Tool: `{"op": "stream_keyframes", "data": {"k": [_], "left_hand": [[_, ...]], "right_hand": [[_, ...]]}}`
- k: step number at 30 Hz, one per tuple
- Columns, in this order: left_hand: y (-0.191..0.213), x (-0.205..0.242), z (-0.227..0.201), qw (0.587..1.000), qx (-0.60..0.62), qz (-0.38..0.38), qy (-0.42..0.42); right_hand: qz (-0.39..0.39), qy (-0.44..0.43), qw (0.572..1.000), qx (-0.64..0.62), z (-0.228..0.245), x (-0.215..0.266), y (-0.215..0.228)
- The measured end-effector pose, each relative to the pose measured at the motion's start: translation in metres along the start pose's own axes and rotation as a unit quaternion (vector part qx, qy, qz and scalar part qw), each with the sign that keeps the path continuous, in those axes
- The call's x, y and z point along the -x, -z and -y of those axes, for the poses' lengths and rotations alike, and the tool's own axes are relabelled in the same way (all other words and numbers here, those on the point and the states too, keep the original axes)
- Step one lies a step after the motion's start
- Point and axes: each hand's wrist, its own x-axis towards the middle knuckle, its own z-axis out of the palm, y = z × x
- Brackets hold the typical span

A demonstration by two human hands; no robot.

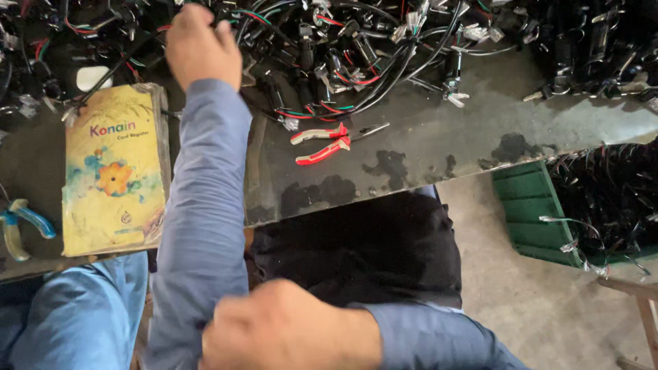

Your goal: The person repeatedly picks up black cables with white connectors from a pile on the table, uses red-handled pliers to strip the outer insulation near the connector, and then places the stripped cable back on the table. The process is repeated for multiple cables throughout the clip.

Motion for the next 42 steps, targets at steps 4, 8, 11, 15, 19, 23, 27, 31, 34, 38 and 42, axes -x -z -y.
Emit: {"op": "stream_keyframes", "data": {"k": [4,8,11,15,19,23,27,31,34,38,42], "left_hand": [[0.014,-0.004,0.017,0.983,0.096,-0.062,0.144],[0.065,-0.005,-0.046,0.968,0.236,0.047,0.067],[0.092,0.024,-0.108,0.939,0.233,0.244,-0.061],[0.088,0.041,-0.136,0.939,0.122,0.268,-0.177],[0.074,0.036,-0.136,0.925,0.047,0.253,-0.279],[0.066,0.043,-0.140,0.937,0.107,0.179,-0.279],[0.053,0.054,-0.140,0.960,0.136,0.138,-0.202],[0.048,0.049,-0.140,0.963,0.131,0.135,-0.191],[0.060,0.022,-0.153,0.961,0.166,0.111,-0.190],[0.122,-0.017,-0.167,0.961,0.212,0.110,-0.138],[0.228,0.018,-0.166,0.933,0.308,0.186,-0.002]], "right_hand": [[-0.004,-0.071,0.952,-0.297,-0.004,0.032,-0.011],[-0.026,-0.092,0.964,-0.250,-0.013,0.065,-0.003],[-0.036,-0.124,0.979,-0.156,-0.016,0.067,0.013],[-0.028,-0.213,0.950,-0.226,-0.002,0.064,0.023],[-0.040,-0.272,0.928,-0.252,0.004,0.063,0.023],[-0.028,-0.358,0.891,-0.278,0.000,0.071,0.014],[-0.107,-0.291,0.917,-0.251,-0.009,0.078,0.011],[-0.131,-0.320,0.893,-0.286,-0.014,0.086,0.006],[-0.130,-0.321,0.893,-0.288,-0.018,0.096,-0.001],[-0.154,-0.326,0.871,-0.334,-0.031,0.115,-0.009],[-0.200,-0.378,0.850,-0.308,-0.050,0.124,0.003]]}}
